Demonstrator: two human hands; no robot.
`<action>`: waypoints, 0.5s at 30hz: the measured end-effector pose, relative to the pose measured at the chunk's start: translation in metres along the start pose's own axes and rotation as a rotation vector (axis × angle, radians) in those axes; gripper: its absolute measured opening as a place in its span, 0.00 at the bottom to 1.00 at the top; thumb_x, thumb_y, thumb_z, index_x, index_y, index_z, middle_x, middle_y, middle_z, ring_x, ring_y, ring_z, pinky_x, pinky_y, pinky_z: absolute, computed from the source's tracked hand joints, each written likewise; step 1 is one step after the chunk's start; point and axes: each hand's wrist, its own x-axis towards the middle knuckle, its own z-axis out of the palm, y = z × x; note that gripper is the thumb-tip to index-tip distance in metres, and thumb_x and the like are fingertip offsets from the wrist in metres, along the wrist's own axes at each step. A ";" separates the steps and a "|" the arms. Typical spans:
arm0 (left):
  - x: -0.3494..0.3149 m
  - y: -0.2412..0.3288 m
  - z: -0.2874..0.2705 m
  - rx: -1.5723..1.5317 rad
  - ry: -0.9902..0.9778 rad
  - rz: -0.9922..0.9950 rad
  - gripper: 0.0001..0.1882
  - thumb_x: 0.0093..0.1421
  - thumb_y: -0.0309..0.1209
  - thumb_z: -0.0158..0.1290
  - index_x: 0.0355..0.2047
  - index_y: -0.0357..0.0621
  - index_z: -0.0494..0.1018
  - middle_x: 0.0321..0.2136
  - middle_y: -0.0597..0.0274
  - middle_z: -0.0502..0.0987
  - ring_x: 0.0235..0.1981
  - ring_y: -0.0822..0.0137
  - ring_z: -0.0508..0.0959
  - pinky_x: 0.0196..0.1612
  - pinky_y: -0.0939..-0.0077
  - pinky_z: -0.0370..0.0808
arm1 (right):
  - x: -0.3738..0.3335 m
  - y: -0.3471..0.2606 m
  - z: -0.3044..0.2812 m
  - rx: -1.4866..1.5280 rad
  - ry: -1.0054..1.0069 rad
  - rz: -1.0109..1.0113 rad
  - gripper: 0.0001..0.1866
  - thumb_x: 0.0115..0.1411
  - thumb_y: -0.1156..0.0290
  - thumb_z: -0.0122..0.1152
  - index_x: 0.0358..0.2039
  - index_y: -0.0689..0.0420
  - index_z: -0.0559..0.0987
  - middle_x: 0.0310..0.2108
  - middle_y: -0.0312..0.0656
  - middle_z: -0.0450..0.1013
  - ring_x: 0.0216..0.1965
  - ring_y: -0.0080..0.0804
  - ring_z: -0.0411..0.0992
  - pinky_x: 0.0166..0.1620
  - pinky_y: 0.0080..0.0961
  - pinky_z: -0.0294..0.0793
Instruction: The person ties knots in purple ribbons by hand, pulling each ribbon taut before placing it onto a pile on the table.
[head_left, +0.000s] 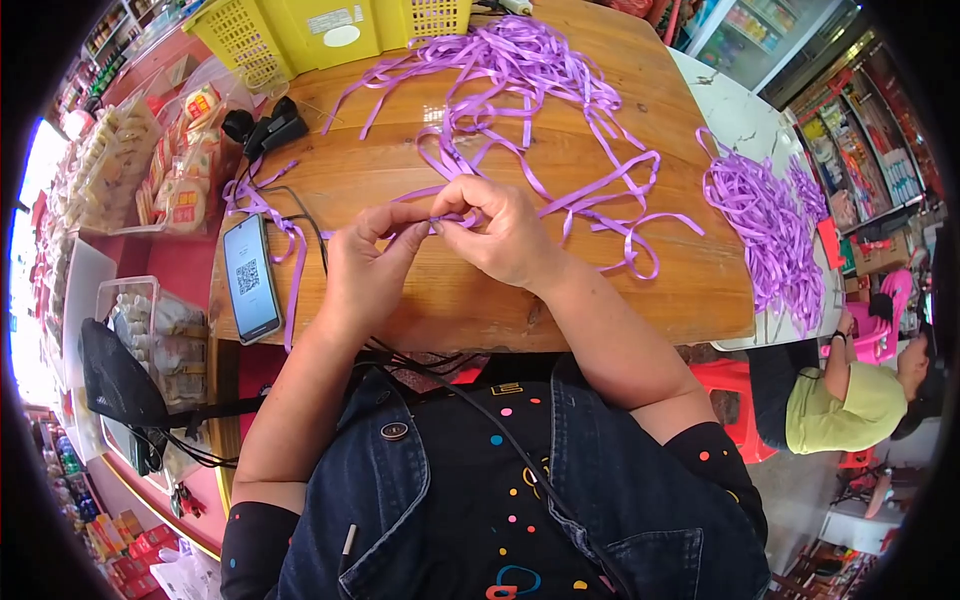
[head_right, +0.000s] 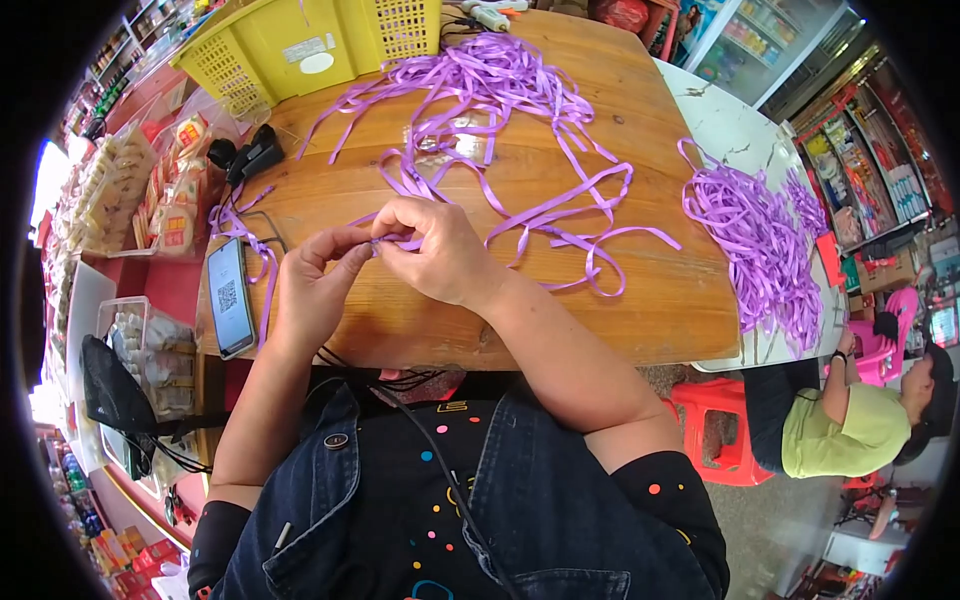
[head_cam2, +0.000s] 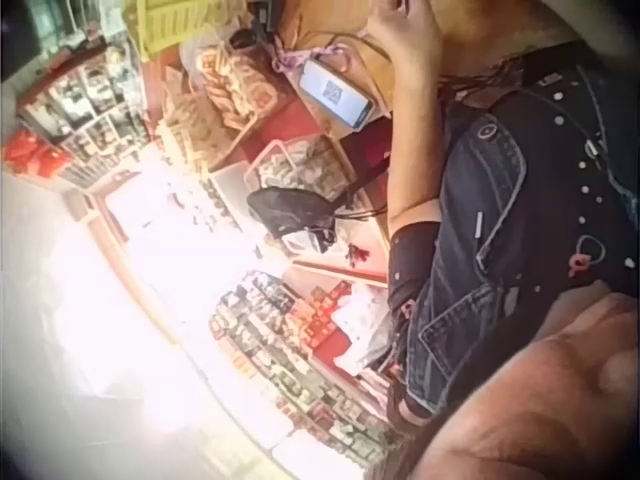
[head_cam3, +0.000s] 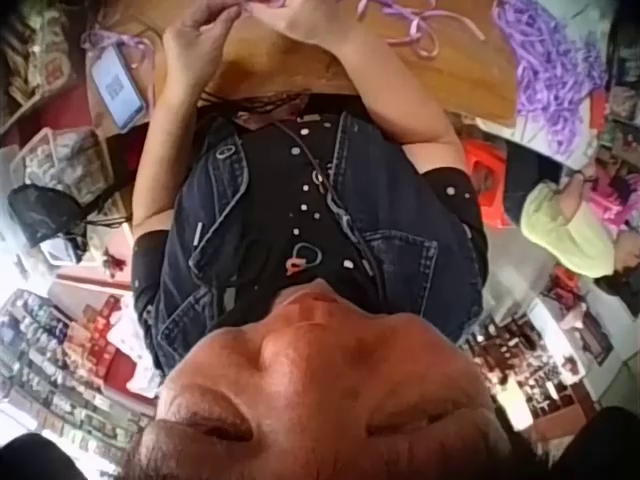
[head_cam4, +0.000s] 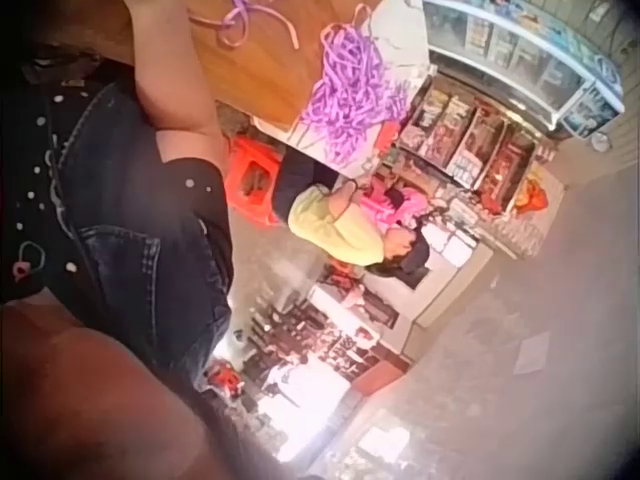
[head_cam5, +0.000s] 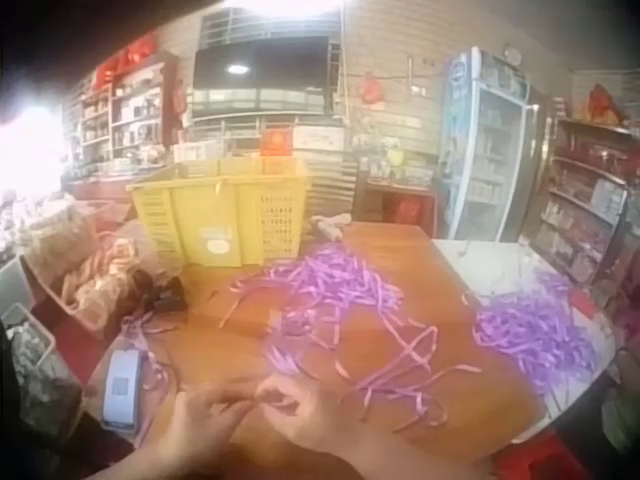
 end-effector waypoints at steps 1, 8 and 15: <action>0.001 0.001 0.000 -0.001 -0.006 0.002 0.08 0.55 0.25 0.58 0.36 0.36 0.78 0.27 0.58 0.79 0.32 0.71 0.76 0.38 0.76 0.72 | 0.000 0.000 -0.001 -0.002 0.006 0.002 0.03 0.53 0.81 0.59 0.29 0.60 0.75 0.25 0.31 0.71 0.26 0.12 0.65 0.28 0.13 0.64; 0.012 -0.001 -0.016 -0.199 0.055 -0.139 0.08 0.58 0.26 0.56 0.36 0.34 0.77 0.31 0.62 0.79 0.33 0.75 0.75 0.40 0.80 0.71 | 0.009 0.016 -0.028 0.420 -0.031 0.185 0.05 0.55 0.81 0.56 0.33 0.61 0.75 0.27 0.35 0.72 0.31 0.17 0.69 0.35 0.16 0.68; 0.030 -0.014 -0.049 -0.576 0.190 -0.259 0.09 0.61 0.28 0.53 0.39 0.37 0.75 0.30 0.65 0.77 0.32 0.76 0.74 0.37 0.83 0.68 | 0.016 0.031 -0.059 0.988 0.194 0.133 0.04 0.55 0.79 0.56 0.33 0.61 0.77 0.26 0.38 0.72 0.31 0.28 0.70 0.41 0.25 0.70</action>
